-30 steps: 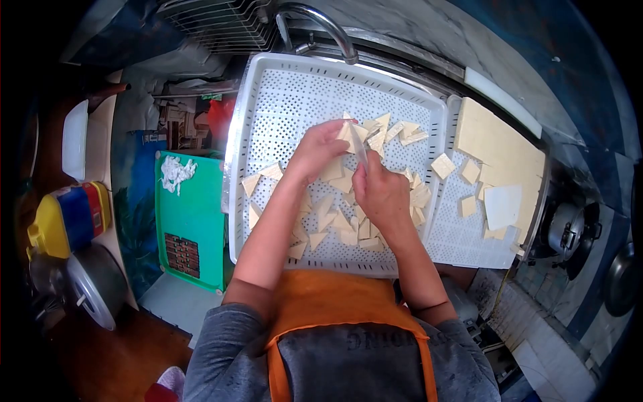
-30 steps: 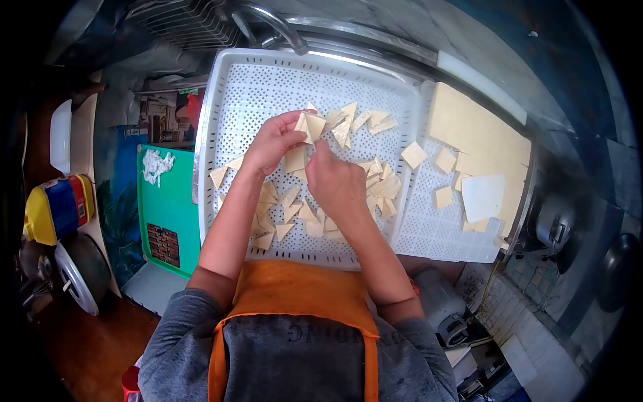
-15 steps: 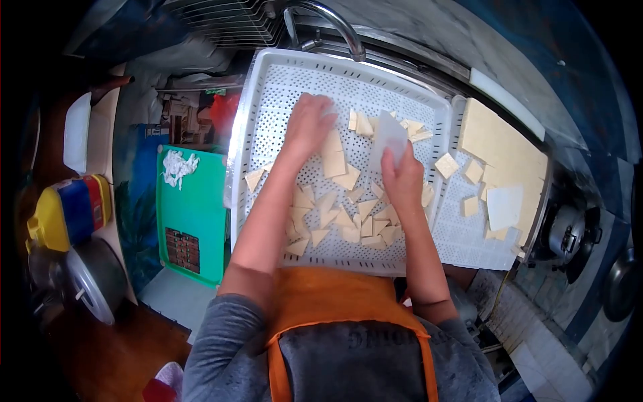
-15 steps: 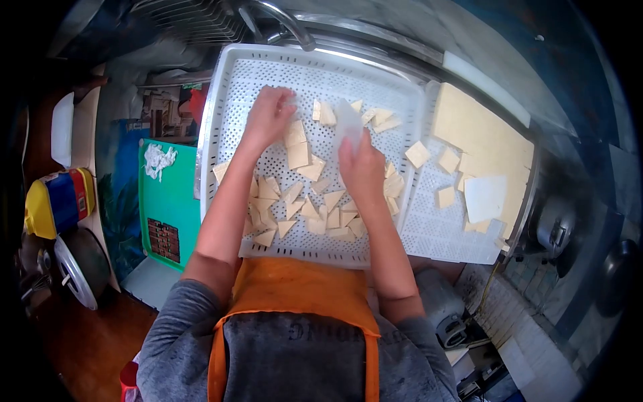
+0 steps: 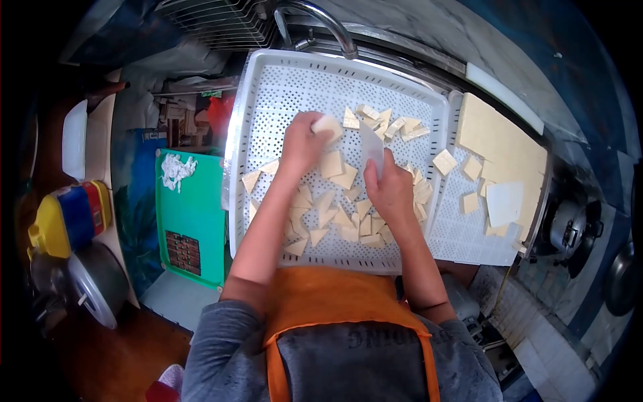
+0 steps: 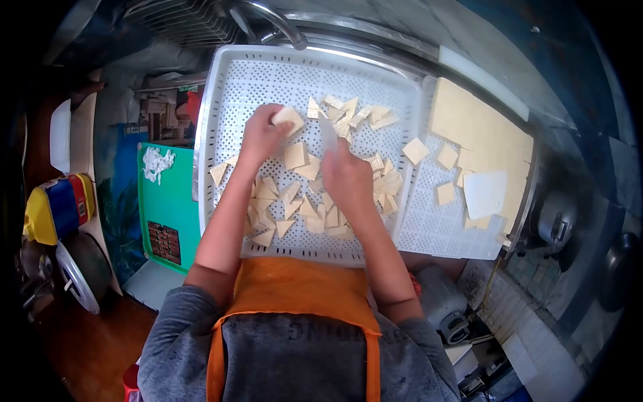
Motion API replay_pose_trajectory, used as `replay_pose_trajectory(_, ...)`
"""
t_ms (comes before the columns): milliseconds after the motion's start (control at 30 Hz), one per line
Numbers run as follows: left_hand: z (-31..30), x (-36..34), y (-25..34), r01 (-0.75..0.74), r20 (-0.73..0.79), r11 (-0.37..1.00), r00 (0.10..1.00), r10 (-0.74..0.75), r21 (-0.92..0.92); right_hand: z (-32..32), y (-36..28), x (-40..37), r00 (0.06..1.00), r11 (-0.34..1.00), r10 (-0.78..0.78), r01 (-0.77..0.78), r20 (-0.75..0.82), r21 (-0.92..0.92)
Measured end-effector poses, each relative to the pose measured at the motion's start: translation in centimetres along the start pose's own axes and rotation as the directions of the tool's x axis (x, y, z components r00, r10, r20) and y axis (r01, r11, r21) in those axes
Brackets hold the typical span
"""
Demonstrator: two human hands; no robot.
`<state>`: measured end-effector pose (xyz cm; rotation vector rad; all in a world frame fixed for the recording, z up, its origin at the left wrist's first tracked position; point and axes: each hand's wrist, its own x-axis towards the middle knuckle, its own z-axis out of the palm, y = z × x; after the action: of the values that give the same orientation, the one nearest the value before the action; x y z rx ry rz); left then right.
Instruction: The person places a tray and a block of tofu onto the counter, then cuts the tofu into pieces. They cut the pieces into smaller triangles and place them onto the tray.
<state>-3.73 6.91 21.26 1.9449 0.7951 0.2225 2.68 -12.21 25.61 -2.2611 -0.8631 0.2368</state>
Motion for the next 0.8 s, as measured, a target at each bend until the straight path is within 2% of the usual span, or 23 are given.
replay_pose_trajectory(33, 0.0, 0.0, 0.3, 0.103, 0.058, 0.971, 0.994, -0.092, -0.217, -0.1, -0.7, 0.2, 1.0, 1.0, -0.015, 0.015, -0.008, -0.016)
replay_pose_trajectory(100, -0.1, 0.1, 1.0, 0.315, 0.221, 0.748, 0.948, -0.227, -0.584, -0.3, -1.8, 0.6, 0.999, 0.999, -0.046, 0.045, -0.012, -0.029)
replay_pose_trajectory(133, 0.4, 0.2, 0.9, 0.29, 0.229, 0.699, 0.956, -0.183, -0.654, -0.4, -2.3, 0.9, 0.998, 0.998, -0.061, 0.061, -0.007, -0.026)
replay_pose_trajectory(233, 0.8, -0.3, 1.8, 0.343, 0.285, 0.612, 0.939, -0.194, -0.713, -0.4, -3.4, 1.5, 0.994, 0.992, -0.111, 0.11, -0.001, -0.058)
replay_pose_trajectory(267, 0.9, -0.4, 2.3, 0.362, 0.283, 0.614, 0.932, -0.226, -0.701, -0.3, -3.5, 1.6, 0.992, 0.989, -0.126, 0.126, 0.001, -0.077)
replay_pose_trajectory(367, 1.4, -0.7, 2.5, 0.366, 0.307, 0.577, 0.93, -0.202, -0.73, -0.1, -3.6, 1.7, 0.988, 0.983, -0.152, 0.15, -0.014, -0.11)
replay_pose_trajectory(567, 2.1, -1.0, 2.5, 0.362, 0.312, 0.581, 0.931, -0.189, -0.729, 0.0, -3.5, 1.5, 0.991, 0.981, -0.136, 0.134, -0.004, -0.138)
replay_pose_trajectory(667, 2.3, -1.0, 2.4, 0.364, 0.306, 0.578, 0.931, -0.2, -0.73, 0.4, -3.2, 1.4, 0.994, 0.988, -0.107, 0.109, 0.026, -0.109)
replay_pose_trajectory(767, 2.6, -1.0, 3.1, 0.353, 0.311, 0.561, 0.934, -0.173, -0.749, 1.5, -3.0, 1.9, 0.995, 0.981, -0.041, 0.056, 0.087, -0.184)
replay_pose_trajectory(800, 2.8, -0.6, 2.7, 0.361, 0.312, 0.574, 0.931, -0.186, -0.735, 2.0, -2.2, 2.2, 0.997, 0.986, -0.046, 0.056, 0.063, -0.159)
